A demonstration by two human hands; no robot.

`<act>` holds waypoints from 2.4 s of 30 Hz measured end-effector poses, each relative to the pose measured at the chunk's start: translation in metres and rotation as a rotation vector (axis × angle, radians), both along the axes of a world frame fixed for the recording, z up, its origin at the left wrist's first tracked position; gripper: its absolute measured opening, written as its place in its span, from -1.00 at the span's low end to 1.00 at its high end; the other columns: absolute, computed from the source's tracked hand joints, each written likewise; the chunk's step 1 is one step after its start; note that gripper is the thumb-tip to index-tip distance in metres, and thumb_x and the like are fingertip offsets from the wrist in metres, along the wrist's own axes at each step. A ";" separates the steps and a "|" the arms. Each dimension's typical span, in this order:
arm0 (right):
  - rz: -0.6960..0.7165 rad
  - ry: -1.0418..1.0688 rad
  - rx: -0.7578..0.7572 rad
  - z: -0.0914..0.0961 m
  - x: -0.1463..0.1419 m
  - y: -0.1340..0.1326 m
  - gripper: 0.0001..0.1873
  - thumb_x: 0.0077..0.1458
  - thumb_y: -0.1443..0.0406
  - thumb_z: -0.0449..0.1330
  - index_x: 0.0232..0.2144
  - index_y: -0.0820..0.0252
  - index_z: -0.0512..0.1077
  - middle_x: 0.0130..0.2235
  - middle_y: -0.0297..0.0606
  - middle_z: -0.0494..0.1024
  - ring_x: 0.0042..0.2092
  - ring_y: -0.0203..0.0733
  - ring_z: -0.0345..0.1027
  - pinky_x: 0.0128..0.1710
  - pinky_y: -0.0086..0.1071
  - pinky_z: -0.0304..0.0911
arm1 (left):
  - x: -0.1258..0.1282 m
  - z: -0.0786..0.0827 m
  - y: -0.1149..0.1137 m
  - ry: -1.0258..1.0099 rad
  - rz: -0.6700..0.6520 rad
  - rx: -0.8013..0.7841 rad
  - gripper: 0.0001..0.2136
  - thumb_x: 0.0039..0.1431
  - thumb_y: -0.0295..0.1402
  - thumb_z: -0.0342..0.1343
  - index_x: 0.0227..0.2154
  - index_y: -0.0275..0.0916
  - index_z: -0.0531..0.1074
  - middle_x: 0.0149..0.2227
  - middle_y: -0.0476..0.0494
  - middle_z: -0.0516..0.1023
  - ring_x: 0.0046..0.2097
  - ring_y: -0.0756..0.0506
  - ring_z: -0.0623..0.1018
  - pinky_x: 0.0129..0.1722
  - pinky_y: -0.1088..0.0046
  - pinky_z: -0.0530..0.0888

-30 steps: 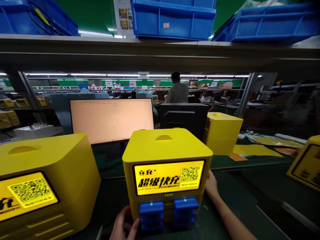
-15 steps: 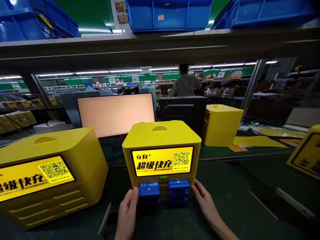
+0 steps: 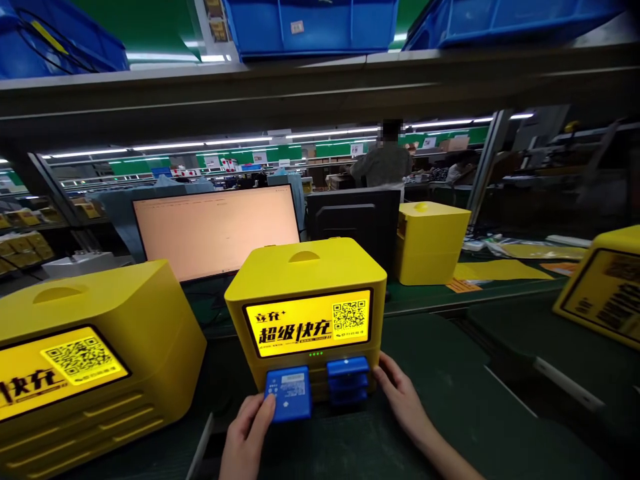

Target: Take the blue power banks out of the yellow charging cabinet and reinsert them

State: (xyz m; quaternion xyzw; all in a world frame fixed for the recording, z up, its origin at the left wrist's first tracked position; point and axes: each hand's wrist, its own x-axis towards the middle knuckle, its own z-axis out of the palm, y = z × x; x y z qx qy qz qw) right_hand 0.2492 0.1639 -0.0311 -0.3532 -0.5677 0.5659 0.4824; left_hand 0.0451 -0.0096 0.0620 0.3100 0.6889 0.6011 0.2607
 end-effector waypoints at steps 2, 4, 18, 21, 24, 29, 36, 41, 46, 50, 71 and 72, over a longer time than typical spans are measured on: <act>-0.014 0.008 0.000 0.001 0.000 0.000 -0.43 -0.06 -0.03 0.21 -0.05 0.14 0.38 0.03 -0.15 0.42 0.08 0.02 0.25 0.05 -0.21 0.22 | 0.000 -0.003 0.001 -0.025 0.045 -0.025 -0.51 -0.12 0.07 0.12 -0.29 -0.26 0.47 -0.24 -0.13 0.47 -0.18 -0.18 0.41 -0.11 0.39 0.33; -0.012 0.016 -0.003 0.002 -0.001 -0.001 -0.43 -0.06 -0.04 0.21 -0.06 0.14 0.39 0.02 -0.14 0.43 0.06 0.01 0.27 0.03 -0.21 0.24 | -0.001 -0.008 0.002 -0.088 0.081 -0.077 -0.40 -0.13 0.10 0.10 -0.14 -0.30 0.43 -0.08 -0.21 0.44 -0.12 -0.22 0.41 -0.10 0.33 0.36; -0.004 -0.021 -0.011 0.005 0.001 -0.003 -0.45 -0.02 -0.02 0.20 -0.04 0.13 0.36 0.05 -0.16 0.40 0.10 0.00 0.21 0.05 -0.23 0.21 | 0.000 -0.012 0.004 -0.202 0.001 -0.096 -0.31 -0.13 0.20 0.04 -0.13 -0.34 0.40 -0.19 -0.19 0.47 -0.31 -0.15 0.44 -0.30 0.37 0.42; -0.005 -0.023 -0.011 0.004 0.001 -0.003 -0.44 -0.02 -0.02 0.19 -0.03 0.14 0.36 0.05 -0.17 0.40 0.10 -0.01 0.21 0.04 -0.24 0.22 | 0.000 -0.013 0.004 -0.230 0.002 -0.099 -0.28 -0.15 0.21 0.05 -0.10 -0.33 0.39 -0.11 -0.21 0.44 -0.25 -0.18 0.43 -0.28 0.34 0.42; 0.003 -0.022 -0.006 0.005 0.001 -0.003 -0.45 -0.01 -0.02 0.19 -0.03 0.13 0.36 0.05 -0.18 0.40 0.09 -0.02 0.23 0.04 -0.25 0.22 | 0.000 -0.013 0.004 -0.234 -0.005 -0.101 -0.27 -0.16 0.21 0.06 -0.09 -0.33 0.38 -0.12 -0.21 0.44 -0.23 -0.20 0.42 -0.25 0.33 0.41; 0.000 -0.025 -0.005 0.008 0.001 -0.003 -0.44 -0.02 -0.03 0.19 -0.03 0.13 0.37 0.04 -0.18 0.41 0.09 -0.01 0.23 0.03 -0.25 0.22 | 0.001 -0.010 0.004 -0.209 -0.022 -0.089 -0.32 -0.14 0.20 0.04 -0.15 -0.33 0.41 -0.21 -0.17 0.46 -0.29 -0.16 0.41 -0.31 0.37 0.40; 0.007 -0.022 -0.015 0.012 0.002 -0.004 -0.42 -0.06 -0.06 0.20 -0.05 0.12 0.38 0.02 -0.16 0.43 0.06 0.02 0.25 0.06 -0.17 0.19 | 0.003 -0.006 0.003 -0.240 -0.002 -0.075 -0.43 -0.17 0.18 0.11 -0.38 -0.33 0.44 -0.43 -0.10 0.44 -0.40 -0.09 0.38 -0.37 0.43 0.36; 0.007 -0.016 0.009 0.014 0.001 -0.004 -0.44 -0.04 -0.04 0.20 -0.06 0.12 0.39 0.01 -0.16 0.44 0.06 0.00 0.27 0.04 -0.20 0.22 | 0.014 -0.004 0.008 -0.385 0.106 -0.034 -0.30 -0.21 0.28 0.05 -0.29 -0.35 0.38 -0.54 -0.12 0.44 -0.49 -0.09 0.39 -0.53 0.44 0.33; 0.003 -0.015 0.001 0.015 0.002 -0.005 -0.43 -0.04 -0.05 0.19 -0.05 0.14 0.37 0.01 -0.17 0.43 0.05 -0.01 0.27 0.00 -0.25 0.26 | 0.014 -0.016 0.011 -0.408 0.138 0.050 -0.47 -0.19 0.00 0.19 -0.22 -0.24 0.24 -0.57 -0.02 0.43 -0.54 -0.08 0.43 -0.57 0.49 0.31; 0.005 -0.016 0.008 0.015 0.002 -0.005 -0.46 -0.02 -0.03 0.19 -0.04 0.12 0.38 0.02 -0.18 0.43 0.06 -0.01 0.26 0.02 -0.22 0.25 | -0.007 -0.025 0.009 -0.267 -0.052 -0.167 -0.61 -0.34 -0.20 0.19 -0.38 -0.26 0.31 -0.69 0.03 0.33 -0.61 -0.04 0.34 -0.60 0.51 0.26; 0.017 -0.017 -0.010 0.014 0.003 -0.005 -0.45 -0.02 -0.02 0.19 -0.03 0.12 0.35 0.02 -0.18 0.43 0.05 -0.01 0.27 0.00 -0.24 0.24 | -0.002 -0.045 0.008 -0.450 0.008 0.008 -0.62 -0.24 -0.15 0.27 -0.36 -0.30 0.46 -0.35 -0.19 0.53 -0.33 -0.16 0.52 -0.37 0.35 0.48; 0.017 -0.017 -0.010 0.014 0.003 -0.006 -0.45 -0.02 -0.02 0.19 -0.03 0.12 0.35 0.02 -0.18 0.43 0.05 0.00 0.27 0.00 -0.24 0.24 | -0.003 -0.045 0.008 -0.455 0.010 0.002 -0.62 -0.24 -0.16 0.27 -0.35 -0.30 0.46 -0.35 -0.18 0.54 -0.34 -0.15 0.52 -0.38 0.36 0.49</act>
